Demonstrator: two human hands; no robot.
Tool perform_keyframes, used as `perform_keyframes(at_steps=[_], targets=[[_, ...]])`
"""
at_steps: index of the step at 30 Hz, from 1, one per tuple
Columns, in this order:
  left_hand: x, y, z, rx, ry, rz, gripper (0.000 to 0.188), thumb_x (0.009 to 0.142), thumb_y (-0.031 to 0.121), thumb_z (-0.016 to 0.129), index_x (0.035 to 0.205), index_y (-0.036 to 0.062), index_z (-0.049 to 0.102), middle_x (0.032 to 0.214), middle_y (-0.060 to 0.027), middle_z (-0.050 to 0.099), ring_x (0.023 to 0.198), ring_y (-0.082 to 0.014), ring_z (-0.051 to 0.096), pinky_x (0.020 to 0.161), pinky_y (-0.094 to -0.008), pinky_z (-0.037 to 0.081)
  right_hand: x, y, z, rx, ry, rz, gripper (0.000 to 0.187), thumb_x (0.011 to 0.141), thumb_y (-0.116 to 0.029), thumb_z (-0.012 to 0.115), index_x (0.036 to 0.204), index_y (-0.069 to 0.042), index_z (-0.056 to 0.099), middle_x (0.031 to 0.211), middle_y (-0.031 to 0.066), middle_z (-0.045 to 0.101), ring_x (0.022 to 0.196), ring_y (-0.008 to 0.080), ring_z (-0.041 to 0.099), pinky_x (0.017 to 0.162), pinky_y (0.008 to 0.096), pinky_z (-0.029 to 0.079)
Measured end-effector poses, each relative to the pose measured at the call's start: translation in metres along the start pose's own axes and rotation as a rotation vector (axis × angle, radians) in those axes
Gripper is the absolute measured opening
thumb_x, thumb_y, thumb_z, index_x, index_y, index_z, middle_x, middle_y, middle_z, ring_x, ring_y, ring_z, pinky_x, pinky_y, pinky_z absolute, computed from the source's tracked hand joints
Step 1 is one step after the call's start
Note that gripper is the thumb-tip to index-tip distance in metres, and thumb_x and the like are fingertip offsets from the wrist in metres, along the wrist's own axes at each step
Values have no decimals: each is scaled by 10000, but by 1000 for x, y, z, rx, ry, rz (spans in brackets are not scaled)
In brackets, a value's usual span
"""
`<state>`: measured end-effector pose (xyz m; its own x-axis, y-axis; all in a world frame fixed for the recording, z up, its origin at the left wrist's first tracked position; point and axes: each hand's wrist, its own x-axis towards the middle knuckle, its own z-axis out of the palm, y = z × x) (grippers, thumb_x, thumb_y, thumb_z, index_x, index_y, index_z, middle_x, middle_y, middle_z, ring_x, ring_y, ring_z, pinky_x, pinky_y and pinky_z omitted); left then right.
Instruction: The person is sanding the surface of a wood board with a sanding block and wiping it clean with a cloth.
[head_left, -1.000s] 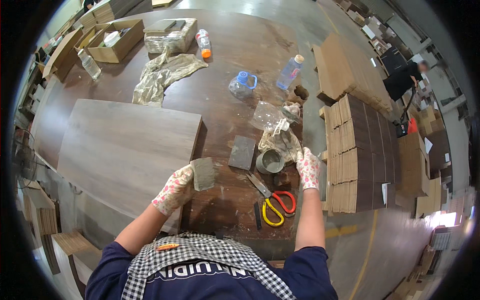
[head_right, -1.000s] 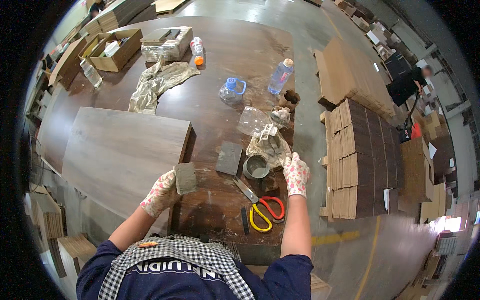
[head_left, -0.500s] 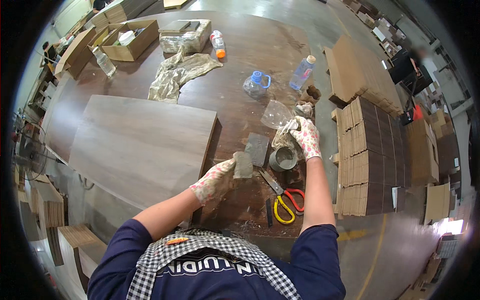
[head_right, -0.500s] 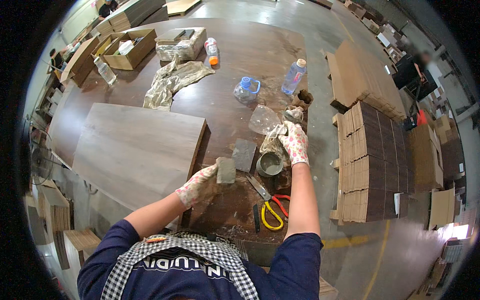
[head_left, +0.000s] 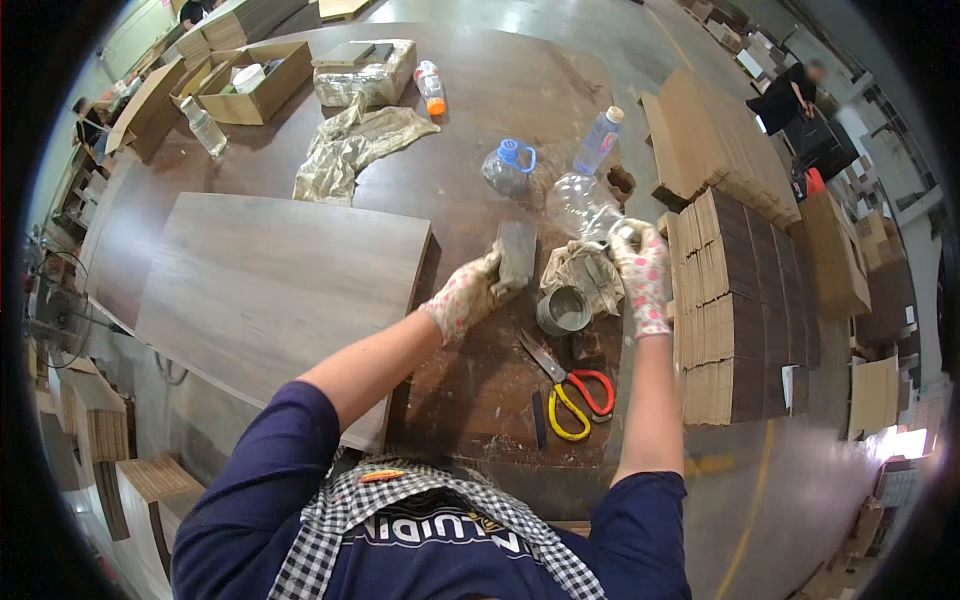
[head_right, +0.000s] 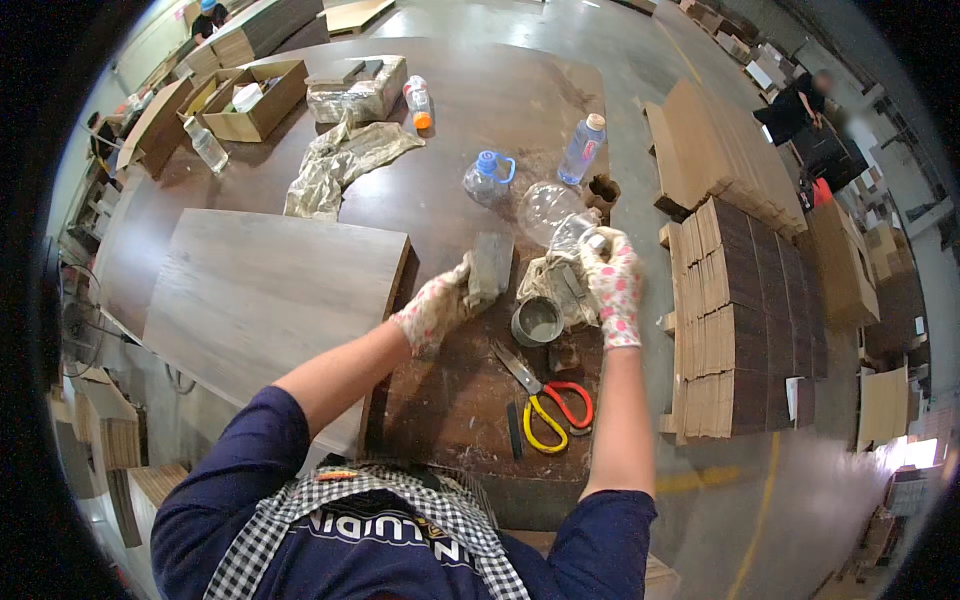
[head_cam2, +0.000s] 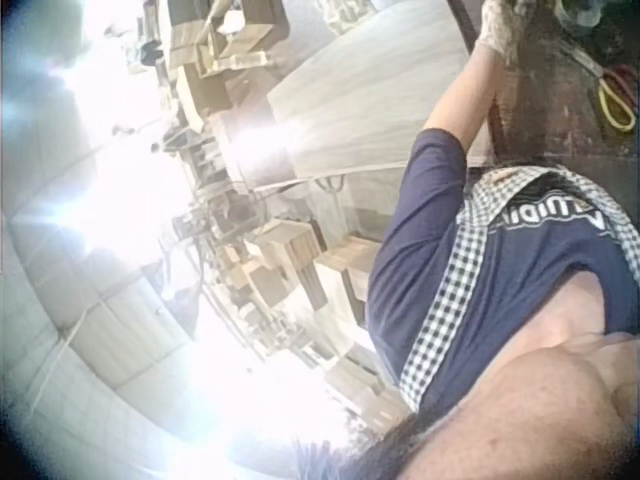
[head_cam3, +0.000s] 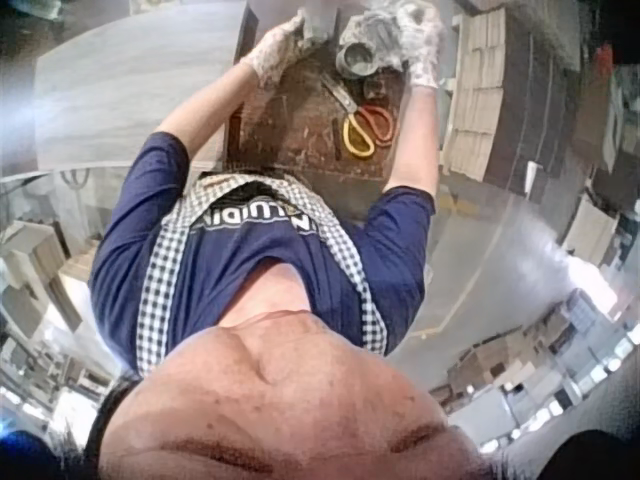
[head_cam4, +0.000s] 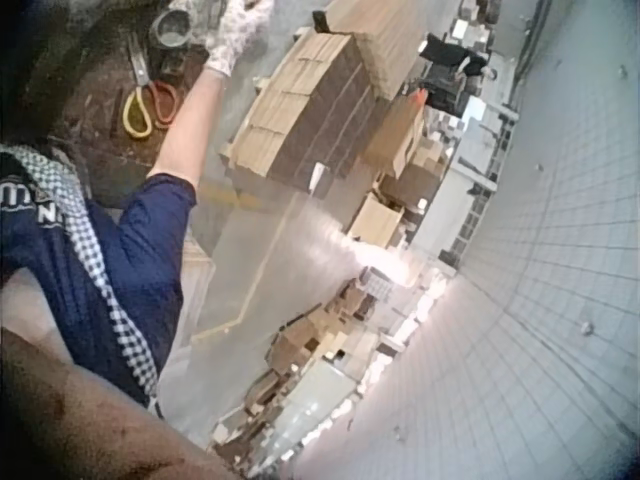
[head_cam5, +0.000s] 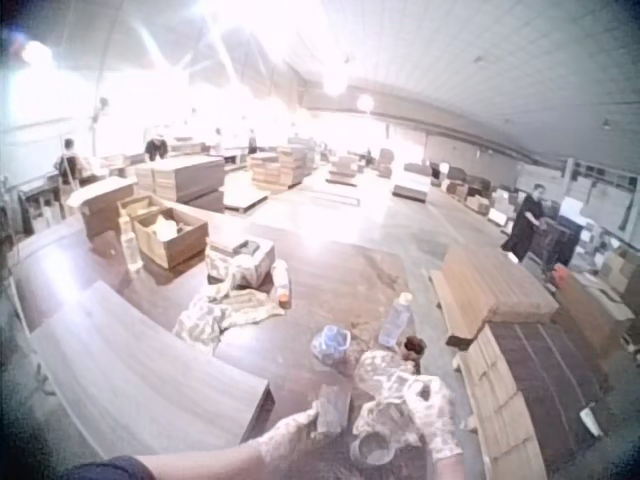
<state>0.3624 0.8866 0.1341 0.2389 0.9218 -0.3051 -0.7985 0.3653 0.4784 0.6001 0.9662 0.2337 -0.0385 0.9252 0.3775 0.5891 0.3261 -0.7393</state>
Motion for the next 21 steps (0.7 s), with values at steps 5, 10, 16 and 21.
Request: perform_keyframes(at_steps=[5,10,16,21], targets=[[-6,19,23,-78,175,24,380,911,316,567,1181,56,502,1092,-104,588,975,-250,606,855,-399,531,-27,-43,-66,-151,-90,-61,230,822,-124,655,1027,-23,640,918,53,651,802,91,597,715,254,487],[-43,10,0,-102,67,-117,425,916,365,543,1252,118,467,1202,-92,544,1072,-251,555,918,-442,481,-42,-57,-76,-393,-252,-22,283,798,-250,655,996,-48,662,895,117,677,817,223,653,732,325,500],[-87,10,-4,-100,235,-133,404,933,351,519,1276,146,455,1205,-65,541,1096,-242,537,946,-432,451,-44,-66,-60,-393,-420,14,272,807,-306,618,938,-71,661,896,137,669,826,276,648,722,374,493],[-109,12,-2,-53,248,-84,449,932,372,521,1251,63,462,1185,-107,529,1070,-246,540,922,-402,487,-55,-70,-37,-580,-496,-86,284,821,-367,592,877,-92,632,863,137,658,834,318,628,731,424,491]])
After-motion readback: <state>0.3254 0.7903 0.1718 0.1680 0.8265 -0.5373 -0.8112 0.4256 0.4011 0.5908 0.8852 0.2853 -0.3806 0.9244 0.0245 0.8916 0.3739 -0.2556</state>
